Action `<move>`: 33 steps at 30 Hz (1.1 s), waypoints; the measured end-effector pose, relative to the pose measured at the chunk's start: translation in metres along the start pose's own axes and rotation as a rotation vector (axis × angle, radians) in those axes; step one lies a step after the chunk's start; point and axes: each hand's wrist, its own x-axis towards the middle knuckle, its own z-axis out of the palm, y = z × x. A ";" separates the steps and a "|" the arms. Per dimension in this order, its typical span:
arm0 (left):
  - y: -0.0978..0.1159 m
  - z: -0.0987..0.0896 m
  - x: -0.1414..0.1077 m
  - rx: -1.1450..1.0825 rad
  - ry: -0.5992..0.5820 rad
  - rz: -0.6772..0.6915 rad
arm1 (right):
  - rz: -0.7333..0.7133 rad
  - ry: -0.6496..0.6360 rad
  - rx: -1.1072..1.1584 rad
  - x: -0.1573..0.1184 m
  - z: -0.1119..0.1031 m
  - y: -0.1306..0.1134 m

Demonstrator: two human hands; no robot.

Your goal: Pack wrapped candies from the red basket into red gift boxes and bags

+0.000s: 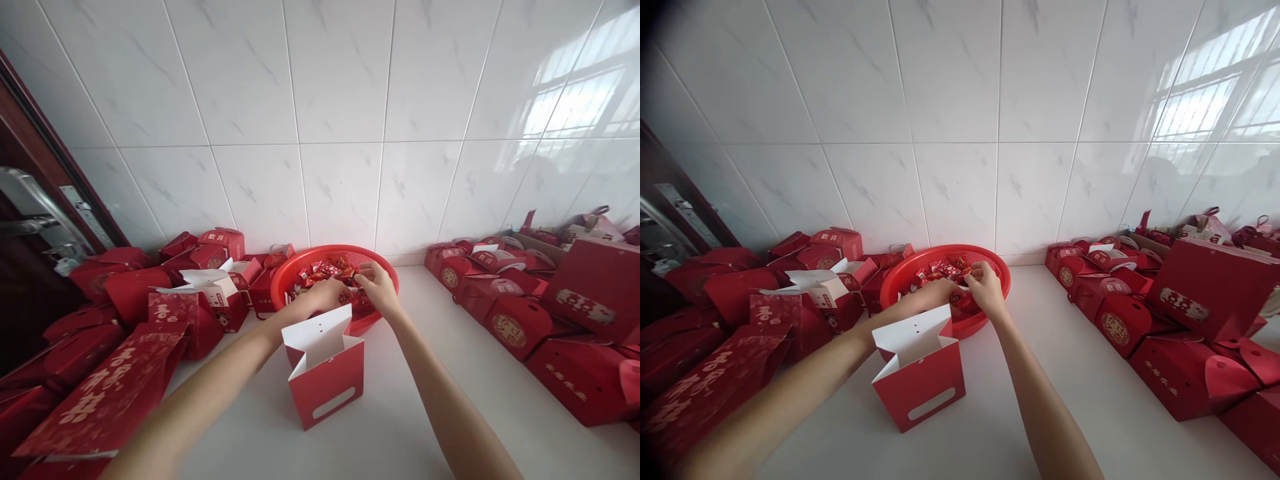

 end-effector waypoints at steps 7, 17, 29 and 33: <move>0.011 -0.017 0.007 -0.177 0.247 0.015 | -0.009 0.039 0.035 0.002 -0.001 0.000; 0.003 -0.014 0.006 -0.298 0.213 0.027 | -0.022 -0.108 0.175 0.000 -0.003 -0.001; 0.013 -0.014 0.004 -0.146 0.123 -0.040 | -0.164 -0.130 0.235 -0.004 -0.006 -0.008; 0.008 -0.014 0.004 -0.151 0.036 -0.025 | -0.172 0.022 0.279 0.000 -0.005 0.000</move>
